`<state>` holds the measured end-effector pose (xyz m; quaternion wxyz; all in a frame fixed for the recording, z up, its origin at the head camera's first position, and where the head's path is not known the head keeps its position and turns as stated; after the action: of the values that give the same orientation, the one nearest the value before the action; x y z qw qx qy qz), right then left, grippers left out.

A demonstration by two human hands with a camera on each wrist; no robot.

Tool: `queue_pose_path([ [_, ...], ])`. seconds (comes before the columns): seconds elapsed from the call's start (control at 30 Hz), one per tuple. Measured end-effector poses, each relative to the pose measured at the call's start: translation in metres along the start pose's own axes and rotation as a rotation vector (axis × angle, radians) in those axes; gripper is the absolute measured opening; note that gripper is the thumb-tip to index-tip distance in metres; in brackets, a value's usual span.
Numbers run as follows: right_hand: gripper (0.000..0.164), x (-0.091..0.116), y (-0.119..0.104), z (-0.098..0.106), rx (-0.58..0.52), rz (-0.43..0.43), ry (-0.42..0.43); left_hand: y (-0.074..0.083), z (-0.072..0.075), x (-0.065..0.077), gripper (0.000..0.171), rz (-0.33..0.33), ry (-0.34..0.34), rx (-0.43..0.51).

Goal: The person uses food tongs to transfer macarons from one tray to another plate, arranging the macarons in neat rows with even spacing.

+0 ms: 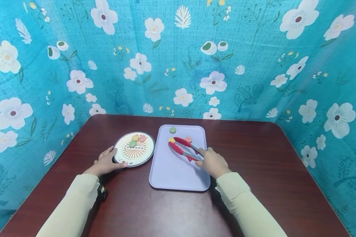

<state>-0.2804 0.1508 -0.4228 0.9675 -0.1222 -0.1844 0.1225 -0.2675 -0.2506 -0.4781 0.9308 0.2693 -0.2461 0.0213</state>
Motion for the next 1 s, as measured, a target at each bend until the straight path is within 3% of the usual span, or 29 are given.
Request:
queue_pose_path([
  [0.63,0.063,0.006,-0.014,0.003,-0.007,0.040,0.063,-0.002,-0.001,0.001,0.112,-0.007,0.007,0.008],
  [1.0,0.063,0.006,-0.022,-0.001,-0.021,0.038,0.048,0.002,0.000,0.003,0.109,-0.008,0.015,-0.005],
])
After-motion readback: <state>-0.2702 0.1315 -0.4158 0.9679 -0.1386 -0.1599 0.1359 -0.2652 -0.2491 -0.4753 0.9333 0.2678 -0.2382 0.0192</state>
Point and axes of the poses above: each hand's wrist, its own x-axis away from the middle knuckle, its own z-axis out of the back of the hand, y = z × x, the point moved 9 cm from there along -x, towards the middle knuckle, and after that the axes turned 14 degrees about -y, right-handed, at the moved point
